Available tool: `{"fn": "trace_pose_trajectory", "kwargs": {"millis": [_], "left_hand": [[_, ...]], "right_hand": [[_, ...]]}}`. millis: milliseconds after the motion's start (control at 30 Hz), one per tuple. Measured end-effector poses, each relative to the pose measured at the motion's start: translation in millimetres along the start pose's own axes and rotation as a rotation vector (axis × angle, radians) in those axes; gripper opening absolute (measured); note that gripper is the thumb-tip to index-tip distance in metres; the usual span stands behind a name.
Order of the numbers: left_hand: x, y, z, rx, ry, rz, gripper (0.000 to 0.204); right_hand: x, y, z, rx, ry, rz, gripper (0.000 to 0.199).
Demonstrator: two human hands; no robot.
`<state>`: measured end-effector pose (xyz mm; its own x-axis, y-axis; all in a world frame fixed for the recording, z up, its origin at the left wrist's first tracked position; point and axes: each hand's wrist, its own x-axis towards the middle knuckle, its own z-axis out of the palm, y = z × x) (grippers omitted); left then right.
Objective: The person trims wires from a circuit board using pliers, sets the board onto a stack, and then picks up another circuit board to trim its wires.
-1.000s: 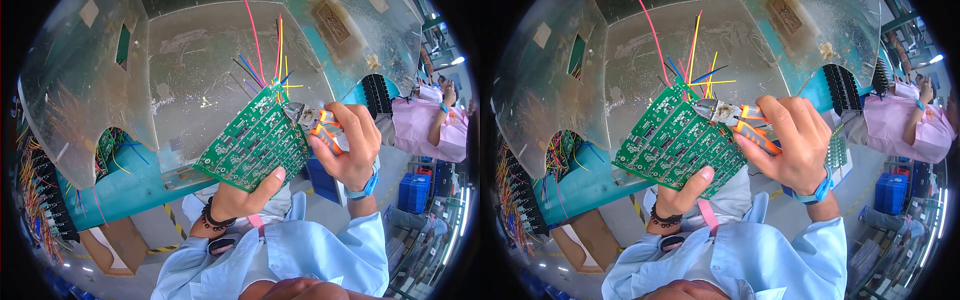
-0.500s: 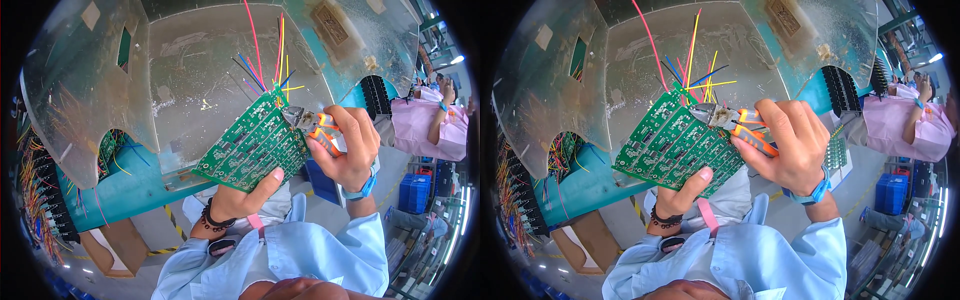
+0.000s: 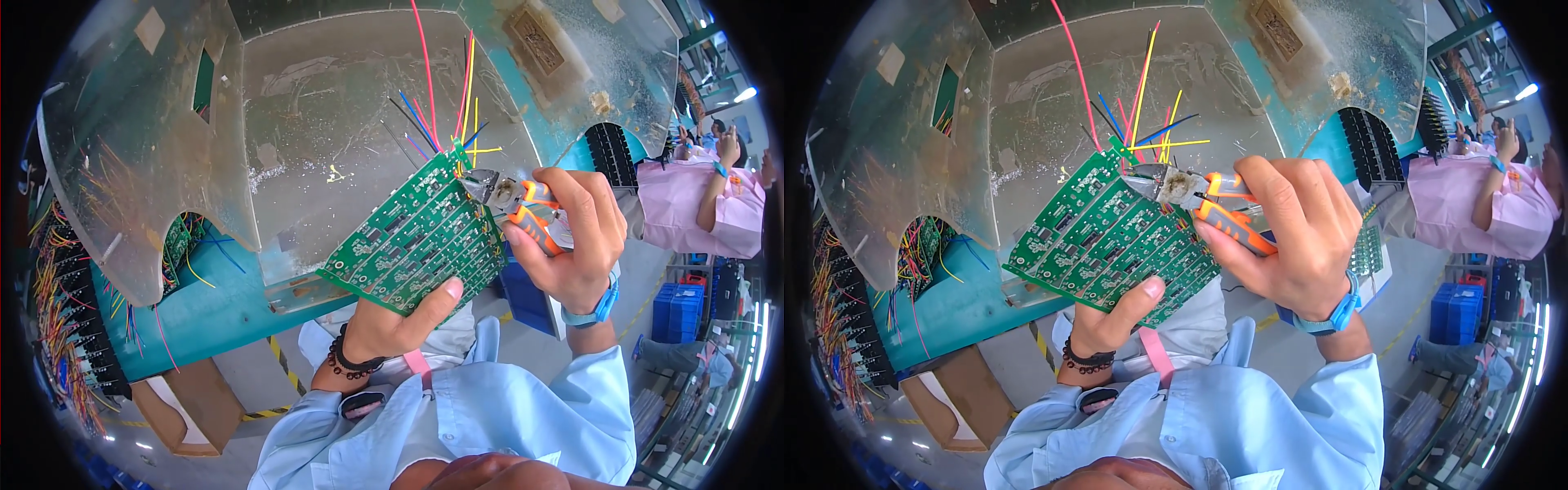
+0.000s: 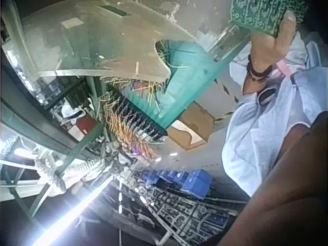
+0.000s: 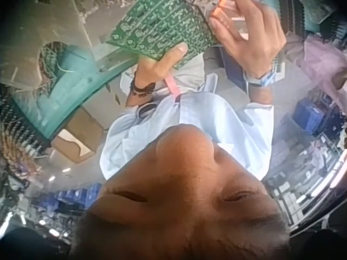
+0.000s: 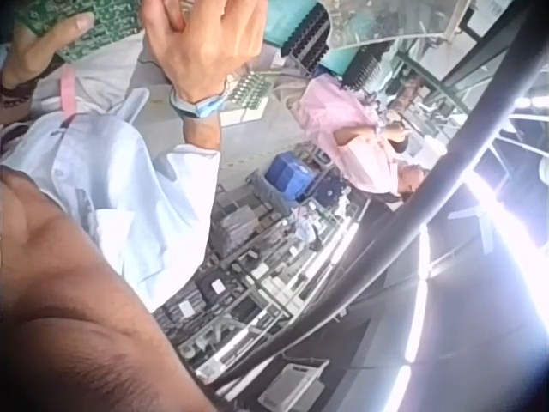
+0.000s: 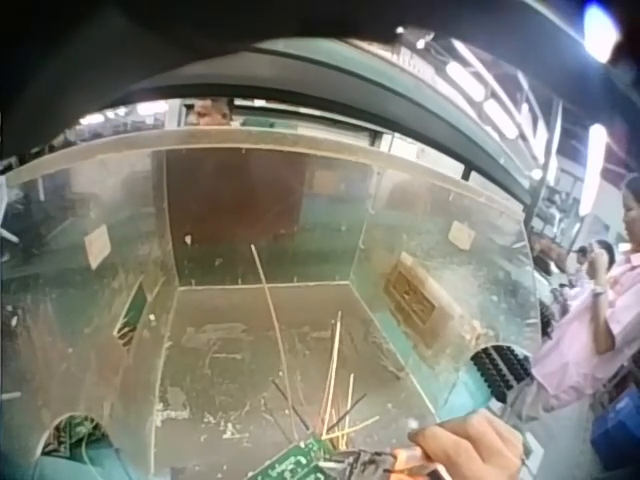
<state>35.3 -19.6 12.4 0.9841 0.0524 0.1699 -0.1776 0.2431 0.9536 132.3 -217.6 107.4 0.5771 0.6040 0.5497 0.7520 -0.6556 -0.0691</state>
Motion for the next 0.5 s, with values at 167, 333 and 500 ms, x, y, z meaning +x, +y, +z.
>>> {"fn": "trace_pose_trajectory", "kwargs": {"millis": [167, 333, 500], "left_hand": [[-0.6, 1.4, 0.4, 0.012, -0.003, 0.006, 0.023], [-0.6, 1.6, 1.0, 0.025, -0.006, 0.016, 0.023], [0.0, 1.6, 2.2, 0.037, -0.012, 0.021, 0.023]], "right_hand": [[0.7, -0.9, -0.3, 0.007, -0.005, 0.014, 0.051], [1.6, -1.2, -0.3, 0.012, 0.010, 0.014, 0.050], [0.6, -1.2, -2.4, 0.009, -0.008, 0.012, 0.048]]}}
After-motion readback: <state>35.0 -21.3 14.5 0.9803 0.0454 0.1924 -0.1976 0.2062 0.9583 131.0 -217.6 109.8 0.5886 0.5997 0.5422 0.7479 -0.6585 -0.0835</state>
